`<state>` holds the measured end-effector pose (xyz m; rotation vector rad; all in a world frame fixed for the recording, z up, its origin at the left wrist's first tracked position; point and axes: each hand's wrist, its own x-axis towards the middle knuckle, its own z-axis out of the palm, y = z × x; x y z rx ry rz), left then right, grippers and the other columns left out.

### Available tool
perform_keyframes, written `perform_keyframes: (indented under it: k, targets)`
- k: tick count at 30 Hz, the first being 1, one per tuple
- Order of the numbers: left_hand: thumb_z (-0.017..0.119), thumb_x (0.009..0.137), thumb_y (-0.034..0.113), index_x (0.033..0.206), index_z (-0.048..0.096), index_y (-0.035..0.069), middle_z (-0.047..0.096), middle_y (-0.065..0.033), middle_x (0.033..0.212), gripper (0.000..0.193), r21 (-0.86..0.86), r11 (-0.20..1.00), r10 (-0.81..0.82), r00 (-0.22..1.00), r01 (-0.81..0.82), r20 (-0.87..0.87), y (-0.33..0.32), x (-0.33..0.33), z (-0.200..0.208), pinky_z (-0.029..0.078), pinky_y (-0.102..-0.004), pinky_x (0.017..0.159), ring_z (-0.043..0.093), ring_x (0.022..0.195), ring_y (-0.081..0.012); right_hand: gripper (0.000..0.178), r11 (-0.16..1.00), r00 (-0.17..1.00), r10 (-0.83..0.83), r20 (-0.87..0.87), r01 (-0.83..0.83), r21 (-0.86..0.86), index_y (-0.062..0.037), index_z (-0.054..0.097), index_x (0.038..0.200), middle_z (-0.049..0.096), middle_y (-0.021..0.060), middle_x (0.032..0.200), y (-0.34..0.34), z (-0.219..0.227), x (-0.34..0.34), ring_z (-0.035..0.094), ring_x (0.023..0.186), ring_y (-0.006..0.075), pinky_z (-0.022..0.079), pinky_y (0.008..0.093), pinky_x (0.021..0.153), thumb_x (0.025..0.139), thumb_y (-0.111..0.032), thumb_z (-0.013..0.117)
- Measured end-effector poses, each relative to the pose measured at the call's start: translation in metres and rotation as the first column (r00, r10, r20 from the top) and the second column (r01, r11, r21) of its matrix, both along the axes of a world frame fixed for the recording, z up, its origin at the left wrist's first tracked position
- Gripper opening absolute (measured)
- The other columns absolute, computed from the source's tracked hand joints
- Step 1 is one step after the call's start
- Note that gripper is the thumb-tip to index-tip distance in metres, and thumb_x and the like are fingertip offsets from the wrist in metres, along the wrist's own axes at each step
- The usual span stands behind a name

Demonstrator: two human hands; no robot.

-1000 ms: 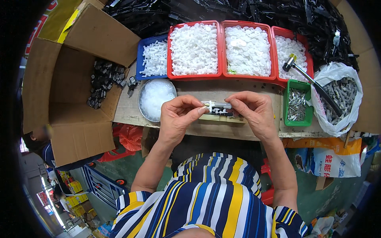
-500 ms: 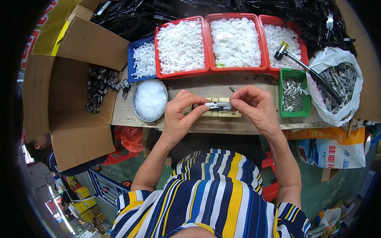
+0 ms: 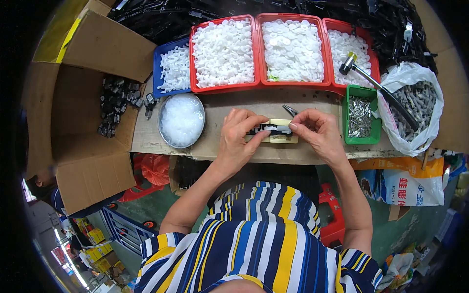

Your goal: The person assembles small lock mechanisms at a workbench. They pick up a black lock body, insert a white plastic component, and use pliers to secure a metal pin. The person repeats this process, handling multiple lock bodies and components from nearby bins and trays.

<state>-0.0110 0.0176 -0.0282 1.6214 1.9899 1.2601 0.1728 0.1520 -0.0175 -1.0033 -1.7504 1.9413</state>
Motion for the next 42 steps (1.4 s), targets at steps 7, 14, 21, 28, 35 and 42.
perform_keyframes:
  k: [7,14,21,28,35,42]
  targets:
    - [0.079,0.074,0.006,0.092,0.075,0.009,0.057,-0.0057,0.081,0.018,0.018,1.0,-0.014,1.0,0.014,-0.008,0.0,0.0,-0.002,0.04,-0.0372,0.073,0.054,0.081,-0.0245,0.012,0.995,0.995,0.085,0.053,-0.088,0.046,0.0002,0.069,0.093,0.066,-0.001,0.08,0.001,0.001,-0.003,0.058,0.073,0.0045,0.045,0.0209,0.064,0.09,-0.011,0.074]
    - [0.079,0.073,0.005,0.09,0.078,0.011,0.054,-0.0041,0.076,0.018,0.039,0.998,-0.039,0.996,0.042,-0.074,0.001,-0.001,-0.004,0.038,-0.0364,0.07,0.052,0.075,-0.0218,0.018,0.935,0.96,0.194,0.204,-0.244,0.259,0.0017,0.066,0.089,0.063,-0.0001,0.071,0.013,0.003,-0.002,0.054,0.065,0.0058,0.043,0.0256,0.057,0.085,-0.012,0.077]
    - [0.079,0.073,0.005,0.089,0.078,0.011,0.054,-0.0043,0.075,0.017,0.022,0.999,-0.032,0.995,0.035,-0.093,-0.001,-0.001,-0.002,0.038,-0.0364,0.069,0.053,0.075,-0.0219,0.021,0.809,0.927,0.233,0.293,-0.352,0.471,0.0007,0.061,0.087,0.06,0.0123,0.067,0.015,0.012,-0.005,0.059,0.059,0.0229,0.045,0.0356,0.057,0.083,-0.014,0.076]
    - [0.078,0.073,0.004,0.087,0.078,0.01,0.054,-0.0044,0.076,0.015,0.022,0.999,-0.032,0.995,0.035,-0.097,0.0,0.001,0.0,0.037,-0.0368,0.069,0.053,0.075,-0.022,0.025,0.673,0.924,0.229,0.305,-0.377,0.636,-0.0007,0.058,0.09,0.063,0.0152,0.072,0.009,0.012,-0.002,0.064,0.068,0.0331,0.048,0.0417,0.061,0.083,-0.016,0.076]
    - [0.077,0.075,0.004,0.09,0.077,0.01,0.055,-0.0046,0.079,0.017,0.045,0.998,-0.036,0.995,0.04,-0.091,-0.003,0.001,-0.002,0.037,-0.0373,0.071,0.053,0.079,-0.0229,0.019,0.557,0.945,0.175,0.275,-0.325,0.764,-0.0005,0.062,0.093,0.064,0.0149,0.08,0.063,0.044,-0.031,0.065,0.07,0.0287,0.05,0.039,0.064,0.086,-0.015,0.072]
    - [0.076,0.075,0.004,0.091,0.077,0.009,0.056,-0.0055,0.08,0.017,0.053,0.998,-0.032,0.995,0.037,-0.095,-0.003,0.003,0.0,0.038,-0.0376,0.072,0.054,0.08,-0.0237,0.018,0.15,0.979,-0.136,0.149,-0.129,0.98,0.0003,0.068,0.096,0.066,0.0173,0.091,0.187,0.043,-0.137,0.066,0.087,0.0356,0.051,0.0442,0.081,0.088,-0.016,0.069]
